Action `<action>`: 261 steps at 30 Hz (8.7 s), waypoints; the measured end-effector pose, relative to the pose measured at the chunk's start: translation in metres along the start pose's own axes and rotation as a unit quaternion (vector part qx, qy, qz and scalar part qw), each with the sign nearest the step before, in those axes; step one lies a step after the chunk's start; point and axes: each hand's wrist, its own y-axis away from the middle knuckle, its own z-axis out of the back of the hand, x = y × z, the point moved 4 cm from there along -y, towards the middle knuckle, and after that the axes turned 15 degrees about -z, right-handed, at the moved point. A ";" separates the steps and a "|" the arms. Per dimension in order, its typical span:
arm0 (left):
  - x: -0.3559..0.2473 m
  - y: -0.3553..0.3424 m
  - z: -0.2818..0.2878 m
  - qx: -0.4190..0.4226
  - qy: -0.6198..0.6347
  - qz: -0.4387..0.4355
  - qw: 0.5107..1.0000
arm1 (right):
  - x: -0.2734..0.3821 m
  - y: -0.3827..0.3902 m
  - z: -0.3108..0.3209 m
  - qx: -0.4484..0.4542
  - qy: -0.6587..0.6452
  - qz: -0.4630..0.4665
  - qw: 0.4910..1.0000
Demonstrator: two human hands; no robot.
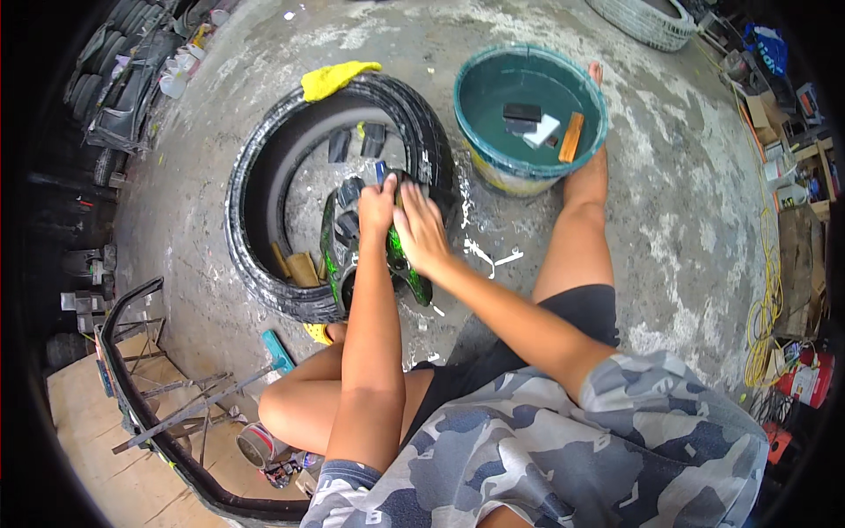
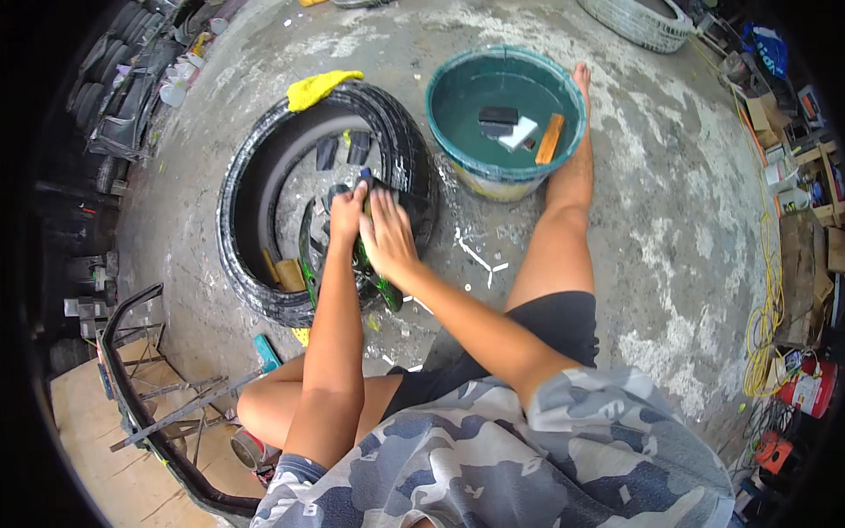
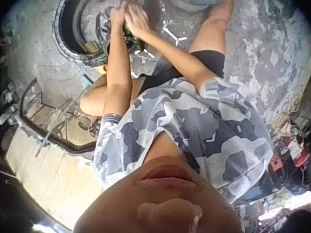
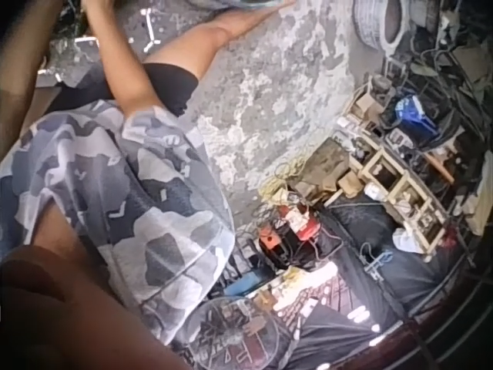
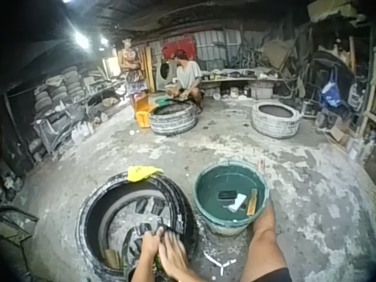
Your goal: Wet sanding an automotive carbon fiber component using water and sandpaper.
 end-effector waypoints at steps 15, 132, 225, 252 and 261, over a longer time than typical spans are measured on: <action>0.011 0.000 0.002 -0.069 -0.021 -0.049 0.996 | -0.004 0.026 0.013 0.038 0.075 0.074 0.994; 0.048 -0.007 -0.026 -0.057 0.394 0.150 0.905 | 0.017 -0.012 0.011 0.114 0.144 0.175 0.967; 0.011 0.089 0.040 -0.284 0.204 -0.060 0.935 | 0.022 0.018 -0.020 0.174 0.109 0.126 0.970; 0.029 0.085 0.038 -0.237 0.153 0.005 0.959 | -0.008 0.072 -0.008 0.277 -0.053 0.054 0.958; 0.023 0.087 0.033 -0.253 0.188 -0.001 0.949 | 0.026 -0.017 -0.049 0.212 0.006 0.069 0.975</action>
